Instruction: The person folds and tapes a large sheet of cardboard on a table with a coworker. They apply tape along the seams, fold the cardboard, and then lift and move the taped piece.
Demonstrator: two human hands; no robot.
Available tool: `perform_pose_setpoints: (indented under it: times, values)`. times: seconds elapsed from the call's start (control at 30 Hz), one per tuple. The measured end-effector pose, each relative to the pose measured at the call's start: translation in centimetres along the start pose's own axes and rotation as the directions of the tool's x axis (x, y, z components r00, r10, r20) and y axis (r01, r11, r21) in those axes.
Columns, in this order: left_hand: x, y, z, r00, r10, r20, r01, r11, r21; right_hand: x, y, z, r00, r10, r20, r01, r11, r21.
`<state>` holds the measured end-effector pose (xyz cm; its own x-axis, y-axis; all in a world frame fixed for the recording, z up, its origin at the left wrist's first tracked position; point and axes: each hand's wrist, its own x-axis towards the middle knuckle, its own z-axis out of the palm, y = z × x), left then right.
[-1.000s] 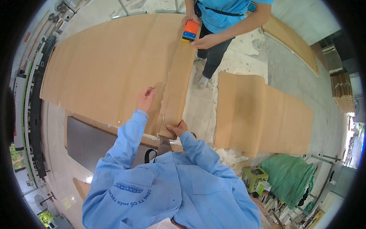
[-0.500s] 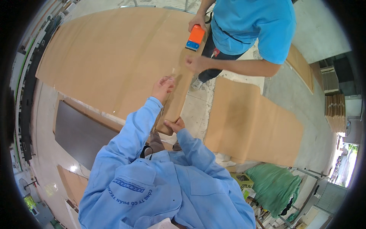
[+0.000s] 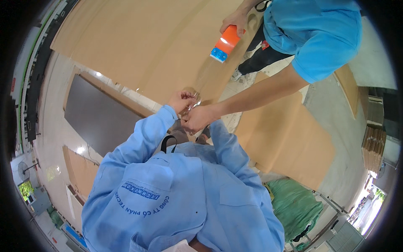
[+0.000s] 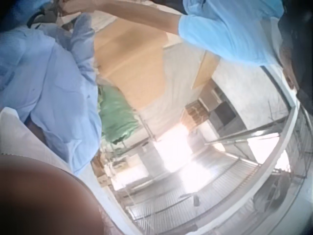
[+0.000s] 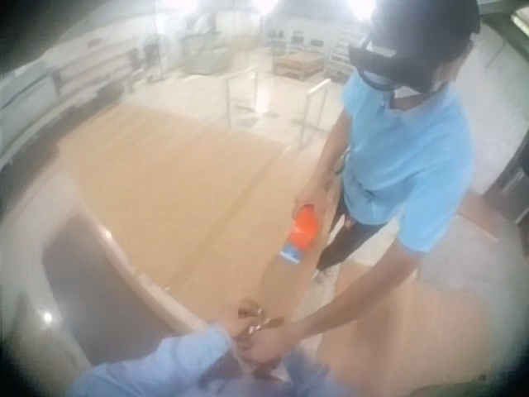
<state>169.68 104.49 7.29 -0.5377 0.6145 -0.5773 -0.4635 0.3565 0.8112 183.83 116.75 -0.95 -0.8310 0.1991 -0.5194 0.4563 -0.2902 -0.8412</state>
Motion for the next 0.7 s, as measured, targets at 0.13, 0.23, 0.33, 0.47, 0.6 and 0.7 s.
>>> perform_pose_setpoints:
  times: [0.13, 0.23, 0.33, 0.47, 0.6, 0.7]
  values:
    - [-5.6, -4.2, -0.6, 0.992, -0.081, -0.095, 0.077, 0.996, -0.053, -2.3, -1.2, 0.2, 0.979, 0.003, -0.203, 0.031, 0.986, 0.166]
    - [-7.7, -5.8, -1.3, 0.989, -0.044, -0.142, 0.040, 0.999, -0.035, -3.3, -2.5, 0.0, 0.980, -0.019, -0.198, 0.056, 0.982, 0.183]
    - [-7.4, -7.0, -1.3, 0.983, -0.004, -0.181, 0.007, 1.000, 0.017, -3.5, -3.3, 0.2, 0.987, 0.026, -0.161, 0.022, 0.958, 0.286]
    - [-6.5, -8.5, -1.1, 0.985, 0.041, -0.165, -0.054, 0.996, -0.072, -3.7, -3.6, 0.6, 0.987, -0.011, -0.161, 0.061, 0.949, 0.309]
    - [-7.9, -9.8, -3.4, 0.999, -0.028, -0.031, 0.010, 0.880, -0.474, -3.8, -3.7, 0.5, 0.988, -0.005, -0.155, 0.050, 0.955, 0.291]
    - [-8.3, -10.0, -5.6, 1.000, -0.015, -0.017, 0.002, 0.807, -0.590, -3.4, -3.7, 0.1, 0.994, -0.024, -0.105, 0.057, 0.947, 0.316]
